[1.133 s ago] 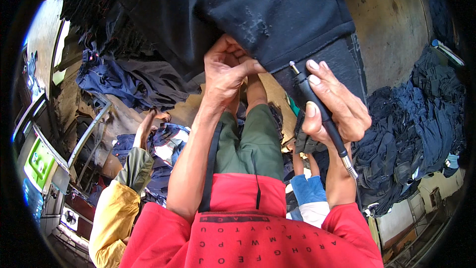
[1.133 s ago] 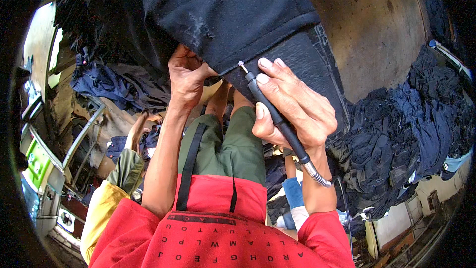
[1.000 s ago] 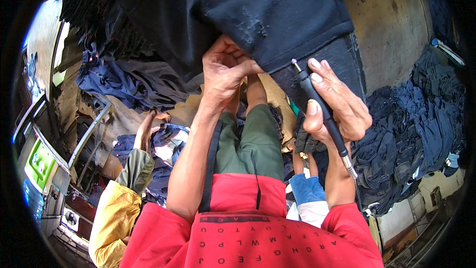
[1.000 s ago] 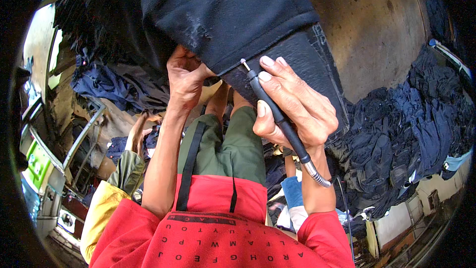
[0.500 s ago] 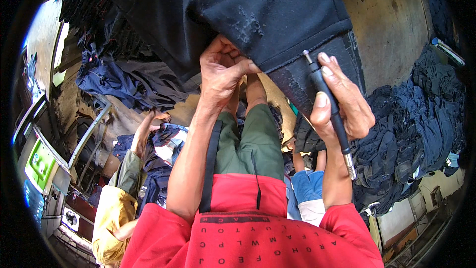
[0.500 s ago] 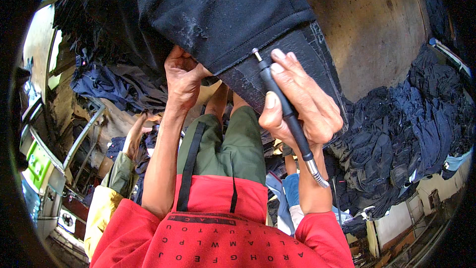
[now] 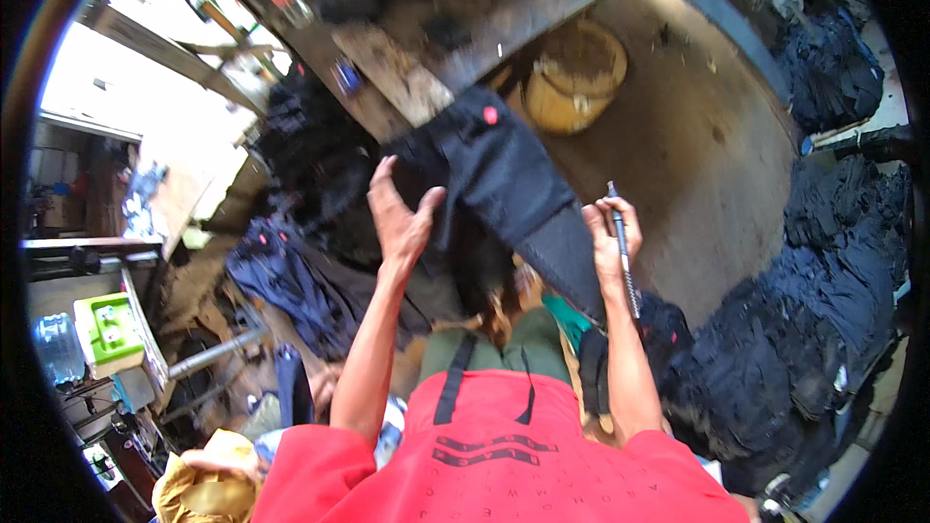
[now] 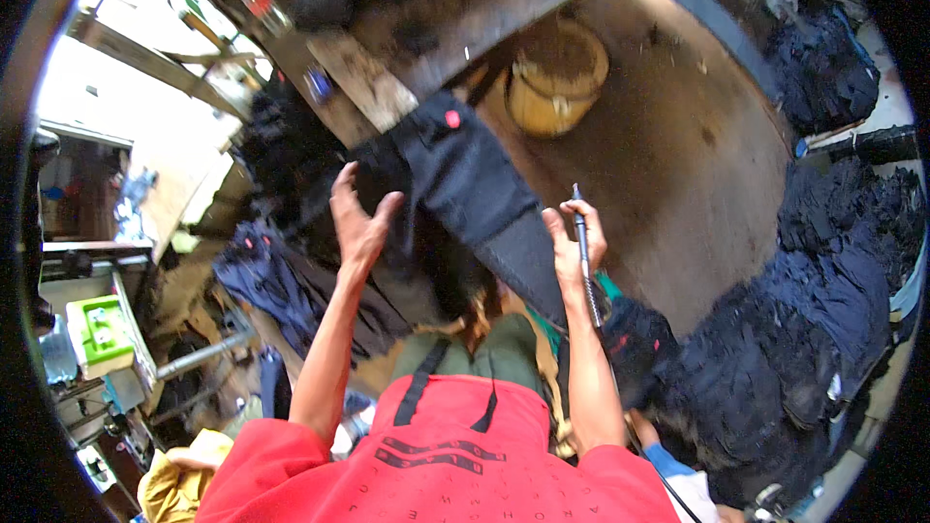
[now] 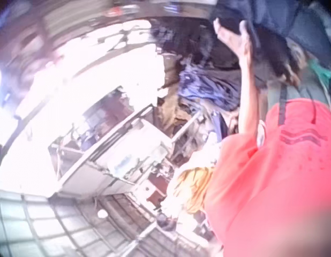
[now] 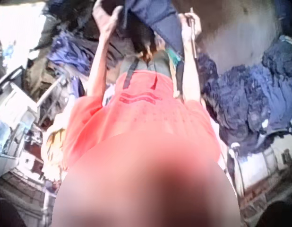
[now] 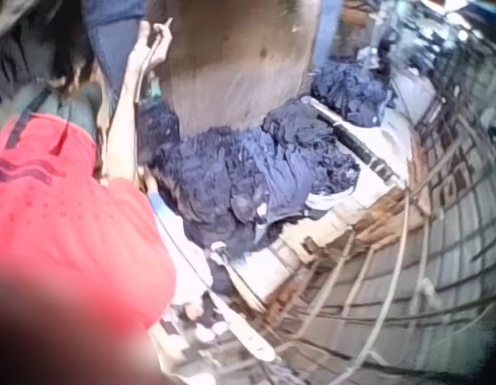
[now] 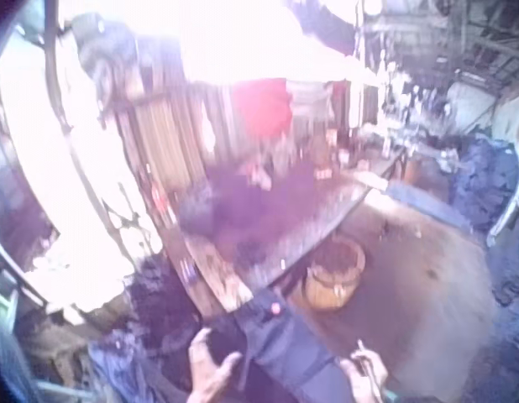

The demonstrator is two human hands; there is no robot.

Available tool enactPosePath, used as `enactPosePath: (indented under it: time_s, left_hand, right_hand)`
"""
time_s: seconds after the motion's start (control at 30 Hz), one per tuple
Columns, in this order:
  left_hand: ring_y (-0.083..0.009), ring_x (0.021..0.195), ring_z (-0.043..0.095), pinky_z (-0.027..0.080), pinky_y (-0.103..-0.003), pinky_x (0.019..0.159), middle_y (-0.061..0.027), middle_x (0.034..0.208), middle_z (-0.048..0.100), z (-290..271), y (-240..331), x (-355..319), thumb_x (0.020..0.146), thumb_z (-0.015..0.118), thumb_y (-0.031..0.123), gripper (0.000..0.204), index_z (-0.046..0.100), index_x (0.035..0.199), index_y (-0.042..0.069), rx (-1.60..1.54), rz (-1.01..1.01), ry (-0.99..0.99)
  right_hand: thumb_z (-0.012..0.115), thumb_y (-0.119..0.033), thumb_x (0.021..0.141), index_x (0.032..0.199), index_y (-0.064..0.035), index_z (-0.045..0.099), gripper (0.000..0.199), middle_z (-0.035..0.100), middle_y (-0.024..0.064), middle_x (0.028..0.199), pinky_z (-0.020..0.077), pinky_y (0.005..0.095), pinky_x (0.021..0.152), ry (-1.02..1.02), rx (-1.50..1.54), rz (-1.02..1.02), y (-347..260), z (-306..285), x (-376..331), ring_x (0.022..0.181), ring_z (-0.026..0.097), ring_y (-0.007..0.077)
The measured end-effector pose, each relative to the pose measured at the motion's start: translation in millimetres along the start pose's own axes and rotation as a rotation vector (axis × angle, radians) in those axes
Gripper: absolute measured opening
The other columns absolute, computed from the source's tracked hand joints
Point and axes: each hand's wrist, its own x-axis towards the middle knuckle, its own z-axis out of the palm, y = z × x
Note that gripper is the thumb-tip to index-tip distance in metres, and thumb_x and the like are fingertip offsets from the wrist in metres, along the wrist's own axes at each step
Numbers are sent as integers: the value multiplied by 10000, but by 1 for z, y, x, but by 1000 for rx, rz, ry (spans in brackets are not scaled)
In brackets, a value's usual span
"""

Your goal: The person uses a rotary tool to distress black pants by scraping seams and fabric surfaces. They repeatedly reposition the pants, flip them over, and target different areas including pockets and hems to create worn textures.

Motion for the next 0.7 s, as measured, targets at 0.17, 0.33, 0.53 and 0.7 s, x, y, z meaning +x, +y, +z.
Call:
enactPosePath:
  time_s: [0.17, 0.33, 0.53, 0.7]
  left_hand:
    - [-461, 1643, 215, 264, -536, 1325, -290, 1769, 218, 58, 10, 92, 705, 871, 781, 1441, 225, 1695, -44, 418, -38, -448]
    - [-415, 1074, 783, 595, -506, 1019, -283, 1117, 800, 60, 24, 110, 711, 955, 621, 895, 751, 1262, -54, 390, -13, -375]
    - [-258, 1088, 771, 612, -430, 993, -103, 1240, 801, 58, 57, 116, 906, 785, 121, 467, 731, 1364, 45, -506, -605, -803]
    - [-247, 999, 749, 596, -416, 941, -108, 1189, 788, 135, 92, 132, 831, 804, 144, 455, 740, 1276, 74, -548, -553, -650]
  right_hand:
    - [980, -151, 751, 1142, -68, 727, 472, 795, 119, 982, 588, 386, 883, -207, -152, 182, 15, 36, 28, 933, 762, 234]
    - [925, -83, 750, 1073, -66, 730, 378, 770, 131, 902, 583, 386, 805, -152, -71, 145, 30, 31, 28, 865, 761, 246]
    - [938, -90, 739, 1106, -80, 748, 413, 741, 53, 847, 574, 352, 793, -137, 5, 245, 36, 25, 35, 829, 717, 169]
    - [897, -63, 787, 1054, -78, 768, 296, 740, 15, 851, 569, 317, 766, -154, -6, 313, 47, 18, 43, 822, 710, 132]
